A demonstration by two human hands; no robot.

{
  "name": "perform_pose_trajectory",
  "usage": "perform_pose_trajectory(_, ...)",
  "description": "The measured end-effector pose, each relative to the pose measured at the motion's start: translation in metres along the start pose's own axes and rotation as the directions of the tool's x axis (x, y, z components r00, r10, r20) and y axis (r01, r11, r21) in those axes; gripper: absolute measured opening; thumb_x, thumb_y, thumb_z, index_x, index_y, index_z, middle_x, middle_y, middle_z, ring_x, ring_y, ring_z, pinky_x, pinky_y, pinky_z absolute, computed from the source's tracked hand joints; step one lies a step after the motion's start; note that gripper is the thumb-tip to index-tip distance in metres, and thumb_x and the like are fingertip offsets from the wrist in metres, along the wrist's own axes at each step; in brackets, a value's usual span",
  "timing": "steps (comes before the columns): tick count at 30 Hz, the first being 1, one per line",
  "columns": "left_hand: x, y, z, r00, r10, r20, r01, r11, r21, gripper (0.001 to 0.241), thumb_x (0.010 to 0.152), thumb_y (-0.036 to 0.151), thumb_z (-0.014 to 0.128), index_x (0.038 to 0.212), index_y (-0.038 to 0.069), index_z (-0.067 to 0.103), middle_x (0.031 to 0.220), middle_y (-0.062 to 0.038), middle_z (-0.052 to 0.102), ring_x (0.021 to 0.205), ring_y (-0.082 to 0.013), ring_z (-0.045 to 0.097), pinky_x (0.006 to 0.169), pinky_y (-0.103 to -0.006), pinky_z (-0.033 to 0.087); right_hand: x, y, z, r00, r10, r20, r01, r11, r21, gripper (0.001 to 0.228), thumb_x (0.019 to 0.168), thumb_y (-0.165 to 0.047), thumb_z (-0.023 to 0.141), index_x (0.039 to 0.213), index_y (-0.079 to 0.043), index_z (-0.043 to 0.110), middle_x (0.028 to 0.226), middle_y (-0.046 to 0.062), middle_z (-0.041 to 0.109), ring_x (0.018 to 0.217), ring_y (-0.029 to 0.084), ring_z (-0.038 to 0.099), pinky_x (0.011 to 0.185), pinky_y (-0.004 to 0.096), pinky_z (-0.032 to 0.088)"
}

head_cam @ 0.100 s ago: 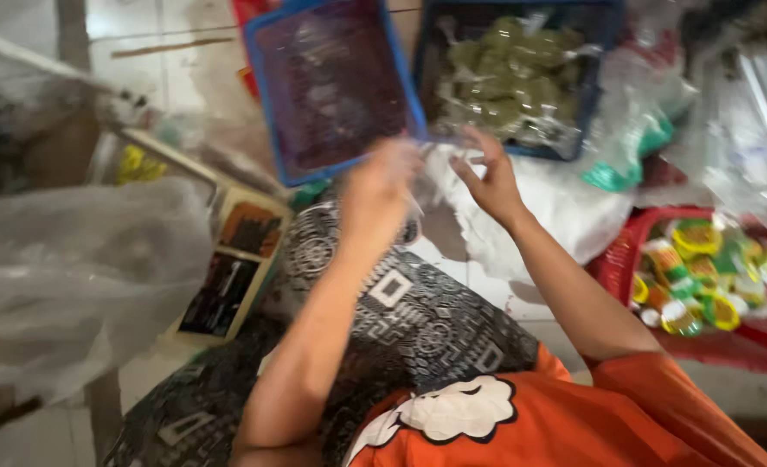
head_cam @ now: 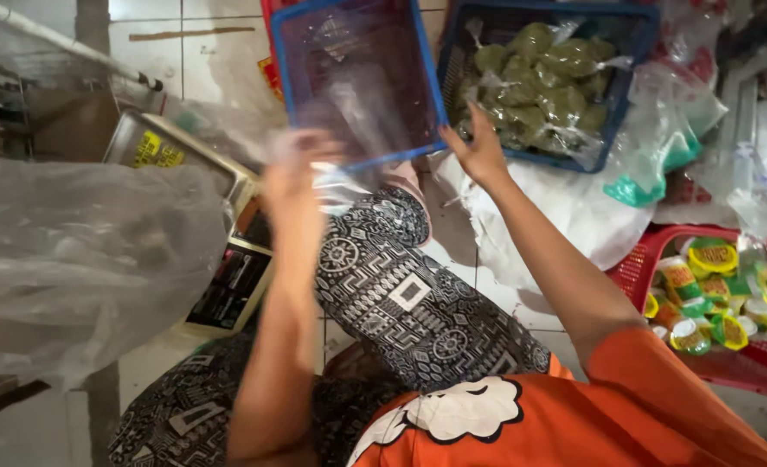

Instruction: The person packs small green snack balls and white sticks into small plastic bags by hand and then places them into a larger plastic bag near a scale and several baskets.

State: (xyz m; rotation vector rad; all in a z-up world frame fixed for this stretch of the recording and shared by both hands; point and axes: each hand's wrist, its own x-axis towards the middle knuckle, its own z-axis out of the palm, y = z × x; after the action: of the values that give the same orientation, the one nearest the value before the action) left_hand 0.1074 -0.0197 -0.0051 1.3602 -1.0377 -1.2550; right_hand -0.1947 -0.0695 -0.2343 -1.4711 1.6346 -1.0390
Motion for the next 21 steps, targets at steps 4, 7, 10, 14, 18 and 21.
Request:
perform_pose_trajectory(4,-0.013,-0.021,-0.078,0.945,0.216,-0.245,-0.228,0.974,-0.018,0.029,0.11,0.022,0.056,0.12,-0.003,0.067,0.108,-0.012,0.074,0.101,-0.017,0.07,0.092,-0.0306,0.054,0.06,0.0,0.034,0.992,0.086,0.093,-0.05,0.939,-0.34,0.046,0.089,-0.031,0.074,0.121,0.001,0.067,0.111,0.026,0.07,0.103,0.04,0.068,0.091,0.045,0.052)
perform_pose_trajectory(7,-0.021,-0.041,-0.105,0.92,0.101,-0.379,-0.139,0.987,-0.075,0.031,0.108,0.024,0.058,0.119,-0.003,0.068,0.107,-0.011,0.073,0.098,-0.0161,0.068,0.092,-0.0317,0.052,0.059,0.015,0.009,0.988,0.14,0.072,-0.119,0.965,-0.234,0.03,0.087,-0.021,0.067,0.11,-0.003,0.074,0.096,0.018,0.074,0.088,0.033,0.072,0.08,0.043,0.054)
perform_pose_trajectory(10,-0.017,-0.055,-0.117,0.898,0.011,-0.44,-0.103,0.977,-0.186,0.031,0.104,0.024,0.061,0.119,-0.002,0.068,0.108,-0.01,0.073,0.096,-0.0164,0.069,0.089,-0.0317,0.053,0.034,0.02,-0.063,0.933,0.351,0.084,-0.356,0.933,0.06,0.027,0.1,-0.012,0.063,0.126,-0.005,0.066,0.106,0.008,0.068,0.09,0.017,0.062,0.077,0.034,0.051)
perform_pose_trajectory(14,0.002,-0.062,-0.116,0.928,0.099,-0.36,-0.171,0.97,-0.172,0.031,0.107,0.024,0.061,0.117,-0.004,0.068,0.105,-0.012,0.074,0.095,-0.0193,0.07,0.094,-0.0324,0.054,0.0,-0.003,-0.163,0.96,0.246,0.138,-0.28,0.879,0.385,0.034,0.1,0.003,0.06,0.133,0.001,0.065,0.119,0.007,0.071,0.105,0.016,0.068,0.096,0.03,0.054)
perform_pose_trajectory(18,0.01,-0.063,-0.111,0.932,0.075,-0.356,-0.156,0.966,-0.205,0.033,0.107,0.025,0.062,0.118,-0.005,0.067,0.104,-0.013,0.074,0.097,-0.0193,0.07,0.092,-0.0314,0.054,-0.018,-0.027,-0.186,0.976,0.166,0.143,-0.206,0.918,0.34,0.025,0.103,0.007,0.058,0.127,0.005,0.066,0.119,0.01,0.07,0.11,0.016,0.068,0.101,0.028,0.054)
perform_pose_trajectory(21,0.011,-0.063,-0.102,0.94,0.026,-0.339,-0.12,0.959,-0.258,0.033,0.105,0.025,0.064,0.118,-0.005,0.067,0.103,-0.013,0.073,0.094,-0.0187,0.068,0.089,-0.0311,0.055,-0.005,-0.032,-0.151,0.968,0.246,0.047,-0.251,0.95,0.185,0.028,0.099,0.003,0.061,0.126,0.0,0.065,0.113,0.009,0.07,0.098,0.016,0.07,0.087,0.029,0.059)
